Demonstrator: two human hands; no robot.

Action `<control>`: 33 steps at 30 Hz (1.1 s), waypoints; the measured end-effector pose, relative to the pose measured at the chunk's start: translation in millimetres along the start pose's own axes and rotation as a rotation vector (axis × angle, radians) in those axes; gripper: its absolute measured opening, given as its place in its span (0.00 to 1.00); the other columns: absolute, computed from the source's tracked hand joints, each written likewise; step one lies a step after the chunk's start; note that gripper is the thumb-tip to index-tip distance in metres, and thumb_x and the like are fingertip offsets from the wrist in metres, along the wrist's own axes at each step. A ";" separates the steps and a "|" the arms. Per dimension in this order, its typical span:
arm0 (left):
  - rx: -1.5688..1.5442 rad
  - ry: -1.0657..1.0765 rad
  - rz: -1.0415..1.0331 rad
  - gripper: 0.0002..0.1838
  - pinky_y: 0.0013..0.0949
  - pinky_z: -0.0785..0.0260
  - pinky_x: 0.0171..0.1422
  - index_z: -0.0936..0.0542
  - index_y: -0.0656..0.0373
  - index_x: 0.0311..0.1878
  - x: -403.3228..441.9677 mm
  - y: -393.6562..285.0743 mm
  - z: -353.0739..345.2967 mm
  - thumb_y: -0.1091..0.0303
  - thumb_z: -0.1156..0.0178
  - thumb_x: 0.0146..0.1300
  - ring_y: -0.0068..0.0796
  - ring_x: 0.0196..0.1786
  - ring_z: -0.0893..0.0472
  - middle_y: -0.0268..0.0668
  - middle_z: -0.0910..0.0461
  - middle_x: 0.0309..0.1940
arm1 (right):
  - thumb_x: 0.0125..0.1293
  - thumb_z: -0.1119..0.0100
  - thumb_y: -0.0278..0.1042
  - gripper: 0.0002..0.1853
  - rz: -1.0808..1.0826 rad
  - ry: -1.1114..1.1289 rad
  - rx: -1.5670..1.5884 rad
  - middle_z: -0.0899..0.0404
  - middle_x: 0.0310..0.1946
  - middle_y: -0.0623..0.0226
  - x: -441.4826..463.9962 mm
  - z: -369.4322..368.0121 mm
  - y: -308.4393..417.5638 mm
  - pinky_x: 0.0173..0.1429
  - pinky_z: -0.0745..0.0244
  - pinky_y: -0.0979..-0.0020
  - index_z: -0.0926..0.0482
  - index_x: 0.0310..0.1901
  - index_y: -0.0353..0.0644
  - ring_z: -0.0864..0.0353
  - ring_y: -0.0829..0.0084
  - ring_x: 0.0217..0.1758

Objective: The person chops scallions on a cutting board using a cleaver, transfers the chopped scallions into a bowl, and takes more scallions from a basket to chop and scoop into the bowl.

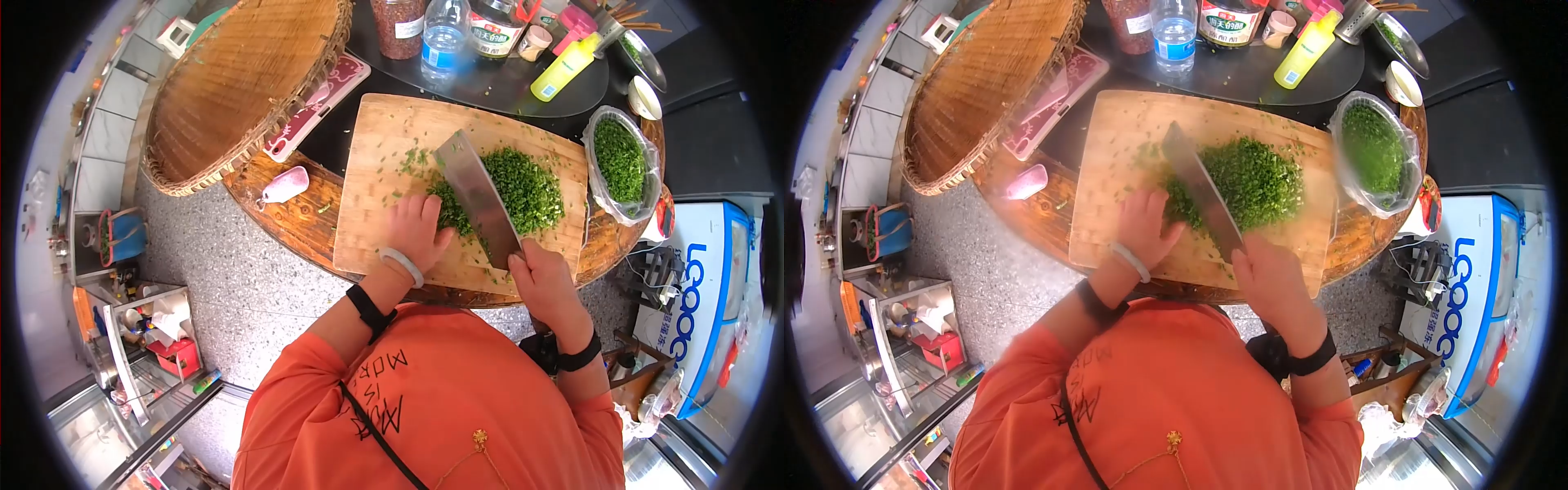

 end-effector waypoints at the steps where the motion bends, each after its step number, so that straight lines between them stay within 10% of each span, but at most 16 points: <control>1: 0.002 0.001 0.001 0.22 0.43 0.39 0.49 0.29 0.60 0.44 -1.5 3.7 -0.4 0.64 0.36 0.46 0.46 0.44 0.31 0.45 0.30 0.41 | 0.60 0.50 0.34 0.08 0.001 0.001 0.002 0.28 0.22 0.49 -1.9 -0.9 -0.1 0.31 0.34 0.53 0.32 0.30 0.38 0.28 0.45 0.28; 15: -0.282 -0.133 -0.202 0.04 0.41 0.38 0.37 0.27 0.58 0.27 0.7 12.2 2.0 0.74 0.43 0.47 0.45 0.34 0.31 0.40 0.32 0.27 | 0.61 0.51 0.34 0.09 0.063 0.117 -0.106 0.28 0.21 0.48 26.7 -20.9 14.4 0.33 0.34 0.52 0.32 0.31 0.36 0.27 0.45 0.29; 33: -0.071 0.007 -0.191 0.04 0.40 0.36 0.44 0.25 0.56 0.30 -8.9 21.8 2.2 0.71 0.43 0.49 0.41 0.40 0.30 0.37 0.30 0.30 | 0.61 0.52 0.35 0.09 0.061 0.138 -0.091 0.27 0.21 0.46 27.4 -41.7 21.5 0.33 0.34 0.50 0.33 0.34 0.37 0.27 0.44 0.28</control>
Point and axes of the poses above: each hand's wrist, its own x-axis towards the middle knuckle, its own z-axis out of the back of the hand, y = z × x, the point moved 3 cm from there along x, towards the middle knuckle
